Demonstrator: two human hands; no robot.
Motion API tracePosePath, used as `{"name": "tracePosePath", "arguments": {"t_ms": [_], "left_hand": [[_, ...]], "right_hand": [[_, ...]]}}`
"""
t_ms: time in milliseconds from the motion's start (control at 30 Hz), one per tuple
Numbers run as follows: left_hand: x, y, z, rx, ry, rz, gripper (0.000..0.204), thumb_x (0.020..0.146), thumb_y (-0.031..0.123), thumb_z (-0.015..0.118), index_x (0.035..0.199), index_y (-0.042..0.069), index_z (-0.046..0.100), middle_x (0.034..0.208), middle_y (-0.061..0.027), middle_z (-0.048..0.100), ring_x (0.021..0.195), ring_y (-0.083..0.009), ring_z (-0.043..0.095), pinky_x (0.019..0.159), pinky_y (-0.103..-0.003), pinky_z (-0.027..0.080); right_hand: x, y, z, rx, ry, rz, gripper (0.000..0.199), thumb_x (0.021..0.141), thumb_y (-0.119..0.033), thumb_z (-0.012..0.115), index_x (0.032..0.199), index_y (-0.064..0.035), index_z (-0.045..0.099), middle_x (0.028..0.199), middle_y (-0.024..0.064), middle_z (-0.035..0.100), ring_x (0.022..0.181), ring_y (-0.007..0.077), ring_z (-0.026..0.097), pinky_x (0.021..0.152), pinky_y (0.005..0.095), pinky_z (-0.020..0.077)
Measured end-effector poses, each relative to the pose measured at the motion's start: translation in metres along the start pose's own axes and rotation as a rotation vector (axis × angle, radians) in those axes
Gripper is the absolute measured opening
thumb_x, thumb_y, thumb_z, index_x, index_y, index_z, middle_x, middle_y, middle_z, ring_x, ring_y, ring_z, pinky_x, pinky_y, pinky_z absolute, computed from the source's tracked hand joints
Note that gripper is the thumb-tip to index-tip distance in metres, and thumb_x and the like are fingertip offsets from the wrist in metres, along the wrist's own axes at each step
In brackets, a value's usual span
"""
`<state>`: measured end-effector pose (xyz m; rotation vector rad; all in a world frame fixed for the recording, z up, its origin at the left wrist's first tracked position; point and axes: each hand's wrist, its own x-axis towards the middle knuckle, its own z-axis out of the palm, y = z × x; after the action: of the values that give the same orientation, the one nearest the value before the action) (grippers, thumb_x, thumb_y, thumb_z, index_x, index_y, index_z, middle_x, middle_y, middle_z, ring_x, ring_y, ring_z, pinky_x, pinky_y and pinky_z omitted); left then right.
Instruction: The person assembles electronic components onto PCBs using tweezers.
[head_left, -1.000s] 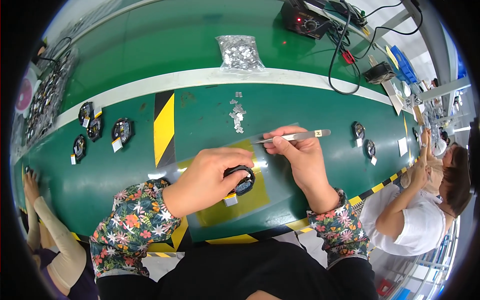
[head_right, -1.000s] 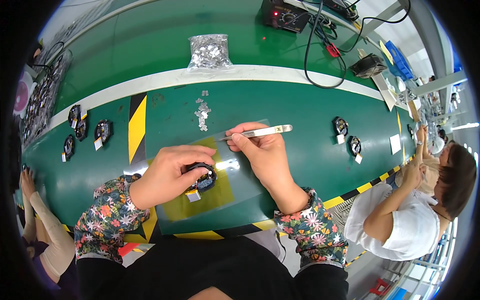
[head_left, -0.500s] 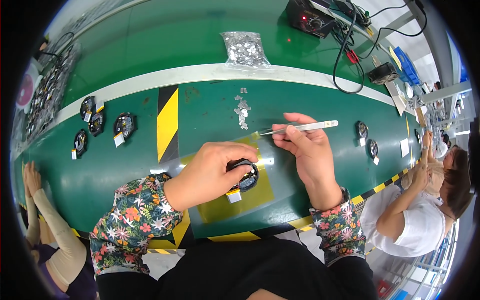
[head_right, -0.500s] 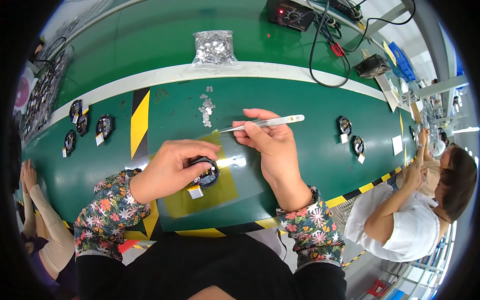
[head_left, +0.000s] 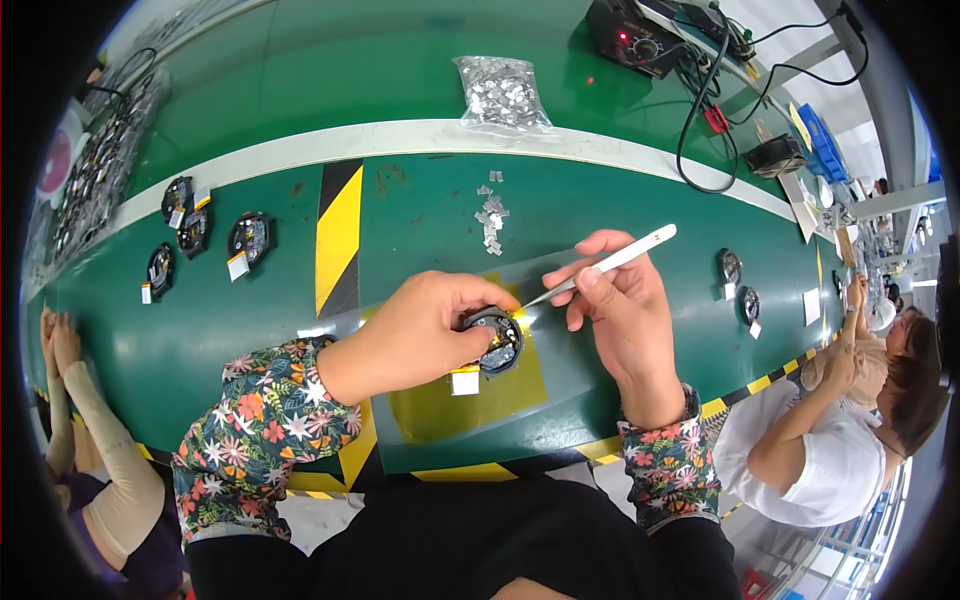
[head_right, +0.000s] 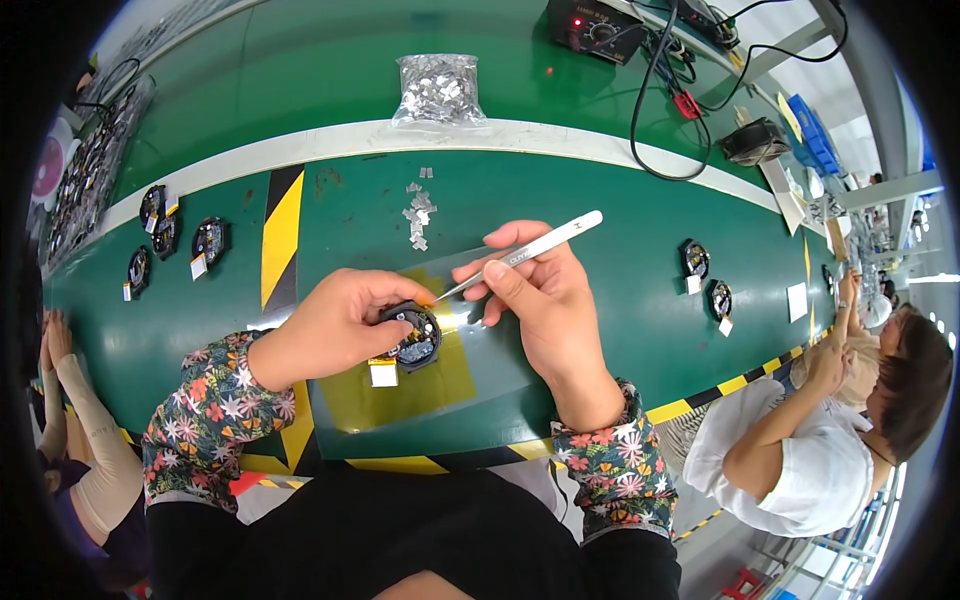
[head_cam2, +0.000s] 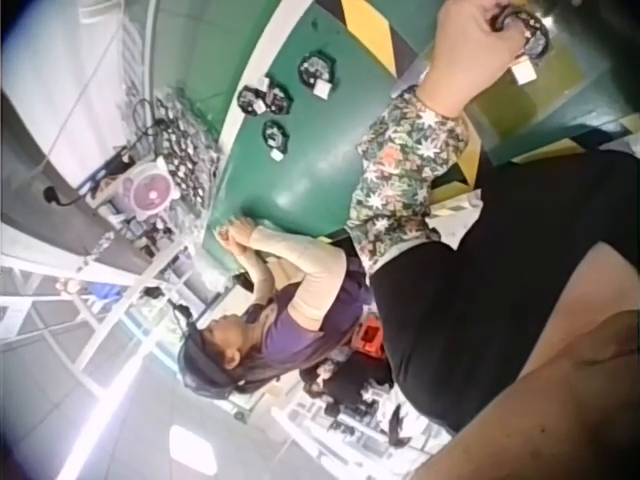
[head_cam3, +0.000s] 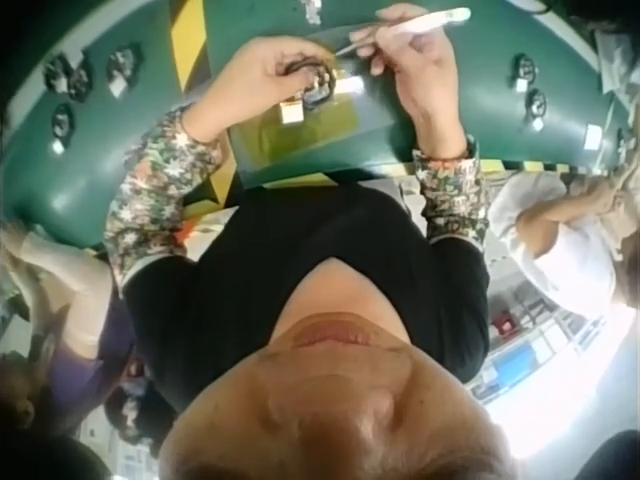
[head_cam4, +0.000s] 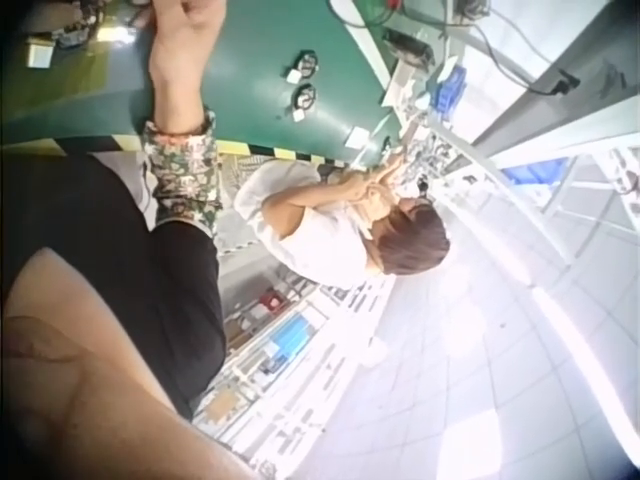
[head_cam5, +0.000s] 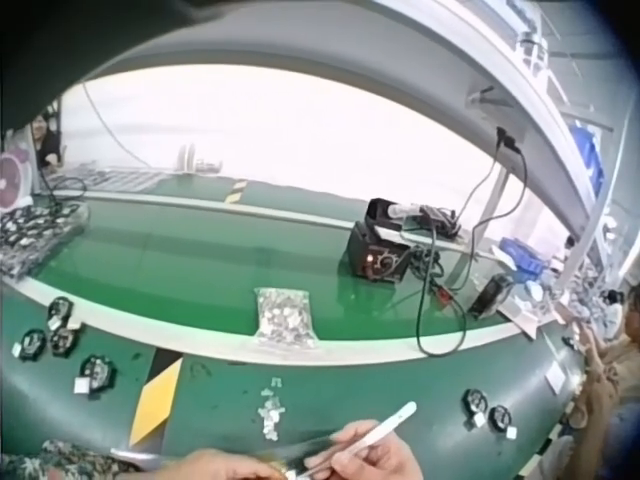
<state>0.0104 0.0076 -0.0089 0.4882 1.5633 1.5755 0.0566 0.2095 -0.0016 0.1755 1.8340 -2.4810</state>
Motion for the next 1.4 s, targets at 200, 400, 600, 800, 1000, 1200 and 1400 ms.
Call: {"name": "tracePosePath", "arguments": {"t_ms": [200, 400, 600, 800, 1000, 1200, 1400], "left_hand": [[0.001, -0.002, -0.002, -0.054, -0.029, 0.000, 0.033, 0.076, -0.011, 0.046, 0.107, -0.004, 0.053, 0.091, -0.0040, 0.058, 0.078, -0.0048, 0.053, 0.066, -0.020, 0.044], [0.000, -0.001, -0.003, -0.079, -0.054, -0.007, 0.035, 0.074, -0.012, 0.046, 0.106, -0.004, 0.054, 0.092, -0.0037, 0.057, 0.080, -0.0055, 0.053, 0.068, -0.021, 0.044], [0.000, 0.001, -0.002, -0.040, -0.042, -0.025, 0.028, 0.078, -0.008, 0.051, 0.106, -0.003, 0.055, 0.090, -0.0029, 0.058, 0.077, -0.0045, 0.052, 0.065, -0.020, 0.044], [0.000, 0.002, 0.002, -0.067, -0.001, 0.003, 0.021, 0.081, -0.002, 0.057, 0.102, -0.003, 0.056, 0.087, -0.0033, 0.059, 0.075, -0.0047, 0.053, 0.065, -0.020, 0.045], [0.003, -0.007, 0.004, 0.067, 0.120, 0.086, 0.013, 0.078, 0.000, 0.058, 0.090, -0.005, 0.060, 0.078, -0.0064, 0.062, 0.069, -0.0075, 0.056, 0.063, -0.022, 0.046], [0.001, -0.001, 0.000, -0.024, 0.034, 0.031, 0.013, 0.077, -0.004, 0.058, 0.090, -0.003, 0.061, 0.082, -0.0046, 0.062, 0.073, -0.0071, 0.056, 0.065, -0.021, 0.046], [0.001, 0.008, -0.005, -0.032, -0.022, -0.048, 0.016, 0.077, -0.003, 0.058, 0.093, -0.004, 0.062, 0.082, -0.0055, 0.063, 0.073, -0.0064, 0.056, 0.066, -0.020, 0.046]], "right_hand": [[-0.003, -0.001, 0.006, -0.144, -0.039, 0.002, 0.021, 0.084, -0.005, 0.051, 0.104, -0.0030, 0.044, 0.085, 0.0175, 0.062, 0.070, 0.0155, 0.060, 0.051, 0.0212, 0.0463], [-0.004, -0.003, 0.008, -0.183, -0.051, 0.015, 0.022, 0.083, -0.003, 0.052, 0.104, -0.0021, 0.044, 0.085, 0.0176, 0.063, 0.069, 0.0142, 0.060, 0.051, 0.0207, 0.0460], [-0.004, -0.001, 0.007, -0.200, -0.050, 0.015, 0.022, 0.083, -0.004, 0.052, 0.104, -0.0020, 0.045, 0.085, 0.0174, 0.063, 0.069, 0.0137, 0.059, 0.051, 0.0204, 0.0459], [-0.004, -0.001, 0.008, -0.197, -0.056, 0.007, 0.021, 0.083, -0.004, 0.052, 0.103, -0.0022, 0.045, 0.085, 0.0170, 0.063, 0.069, 0.0134, 0.059, 0.051, 0.0201, 0.0460], [-0.010, -0.001, 0.014, -0.248, -0.047, -0.062, 0.021, 0.084, -0.002, 0.050, 0.104, -0.0023, 0.044, 0.086, 0.0166, 0.062, 0.070, 0.0146, 0.059, 0.054, 0.0213, 0.0458], [-0.019, -0.002, 0.010, -0.313, 0.028, -0.413, 0.015, 0.086, -0.006, 0.043, 0.100, -0.0006, 0.041, 0.076, 0.0137, 0.057, 0.069, 0.0184, 0.054, 0.065, 0.0297, 0.0447], [-0.019, -0.003, 0.016, -0.921, -0.261, -0.720, 0.023, 0.060, 0.003, 0.051, 0.080, -0.0013, 0.062, 0.052, 0.0034, 0.044, 0.046, 0.0196, 0.043, 0.053, 0.0308, 0.0353]]}}
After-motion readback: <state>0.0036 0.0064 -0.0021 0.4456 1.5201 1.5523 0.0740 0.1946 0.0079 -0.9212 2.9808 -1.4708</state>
